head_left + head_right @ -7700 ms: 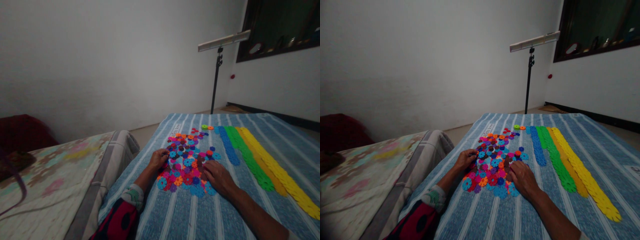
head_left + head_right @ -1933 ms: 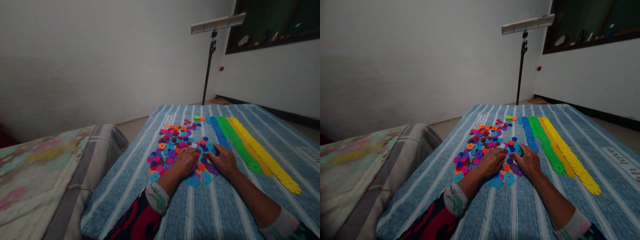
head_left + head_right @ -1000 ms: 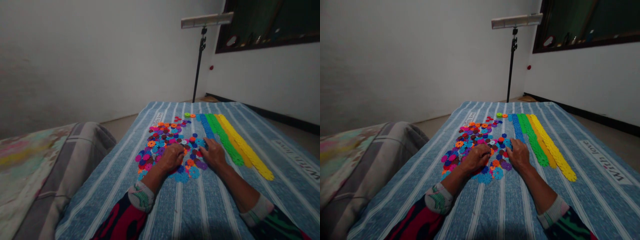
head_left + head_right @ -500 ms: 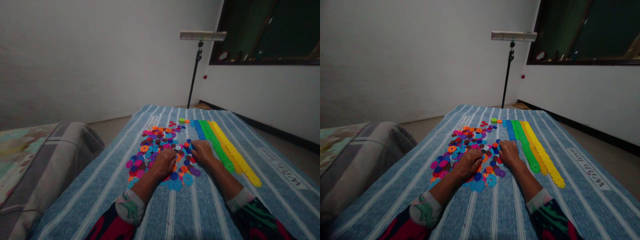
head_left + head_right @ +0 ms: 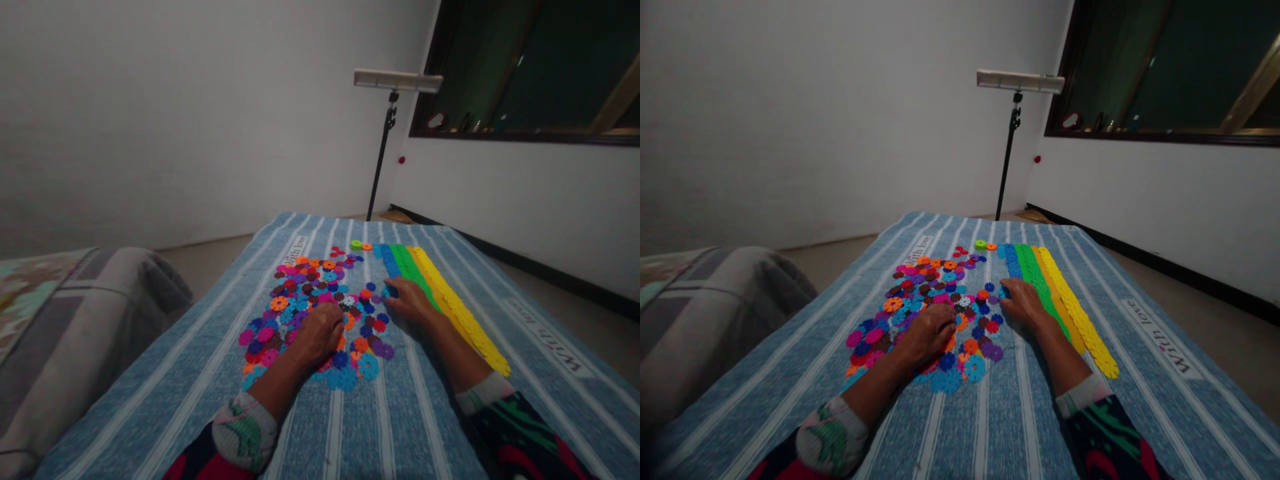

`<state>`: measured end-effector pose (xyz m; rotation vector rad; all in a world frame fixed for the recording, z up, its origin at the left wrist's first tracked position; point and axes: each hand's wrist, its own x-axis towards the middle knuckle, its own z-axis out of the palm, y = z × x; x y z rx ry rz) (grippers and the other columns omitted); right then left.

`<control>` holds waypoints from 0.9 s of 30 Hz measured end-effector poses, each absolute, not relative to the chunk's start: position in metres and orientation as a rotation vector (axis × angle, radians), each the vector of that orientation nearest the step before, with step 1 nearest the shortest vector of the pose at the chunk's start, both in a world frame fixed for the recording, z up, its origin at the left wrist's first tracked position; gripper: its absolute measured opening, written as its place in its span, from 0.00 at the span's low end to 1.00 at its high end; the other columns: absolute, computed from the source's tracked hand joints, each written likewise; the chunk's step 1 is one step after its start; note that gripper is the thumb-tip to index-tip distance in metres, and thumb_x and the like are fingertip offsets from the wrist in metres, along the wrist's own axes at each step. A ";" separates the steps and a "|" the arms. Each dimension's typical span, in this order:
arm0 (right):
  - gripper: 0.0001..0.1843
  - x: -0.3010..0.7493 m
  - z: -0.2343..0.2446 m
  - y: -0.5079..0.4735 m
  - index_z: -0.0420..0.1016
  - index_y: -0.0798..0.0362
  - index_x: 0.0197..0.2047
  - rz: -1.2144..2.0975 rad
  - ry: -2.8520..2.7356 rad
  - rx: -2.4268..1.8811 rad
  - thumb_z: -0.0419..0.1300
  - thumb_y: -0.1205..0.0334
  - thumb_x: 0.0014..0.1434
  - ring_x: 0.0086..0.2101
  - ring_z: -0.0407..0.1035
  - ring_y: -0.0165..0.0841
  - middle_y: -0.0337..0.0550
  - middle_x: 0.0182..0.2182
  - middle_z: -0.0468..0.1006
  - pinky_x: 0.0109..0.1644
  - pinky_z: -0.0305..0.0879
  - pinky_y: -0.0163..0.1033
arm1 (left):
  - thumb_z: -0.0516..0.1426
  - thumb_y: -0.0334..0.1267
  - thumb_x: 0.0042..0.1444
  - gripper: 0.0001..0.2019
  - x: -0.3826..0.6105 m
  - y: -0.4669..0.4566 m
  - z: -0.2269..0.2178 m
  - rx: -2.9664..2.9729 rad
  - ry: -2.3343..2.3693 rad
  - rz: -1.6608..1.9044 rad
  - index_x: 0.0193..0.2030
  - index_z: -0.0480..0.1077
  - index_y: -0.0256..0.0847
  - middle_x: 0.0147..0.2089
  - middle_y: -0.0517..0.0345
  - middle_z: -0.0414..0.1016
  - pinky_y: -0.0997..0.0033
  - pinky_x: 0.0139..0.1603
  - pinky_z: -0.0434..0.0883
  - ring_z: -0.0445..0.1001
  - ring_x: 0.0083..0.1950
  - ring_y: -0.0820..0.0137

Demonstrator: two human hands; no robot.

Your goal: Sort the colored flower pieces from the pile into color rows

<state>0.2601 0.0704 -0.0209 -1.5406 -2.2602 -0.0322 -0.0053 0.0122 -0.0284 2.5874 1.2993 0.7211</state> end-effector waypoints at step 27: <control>0.21 0.298 -0.069 0.040 0.73 0.57 0.54 -0.375 -2.067 -1.568 0.59 0.57 0.59 0.46 0.71 0.43 0.53 0.45 0.80 0.53 0.59 0.47 | 0.48 0.33 0.60 0.10 -0.007 0.019 -0.033 2.625 1.271 0.705 0.31 0.67 0.39 0.36 0.50 0.73 0.62 0.48 0.68 0.70 0.41 0.63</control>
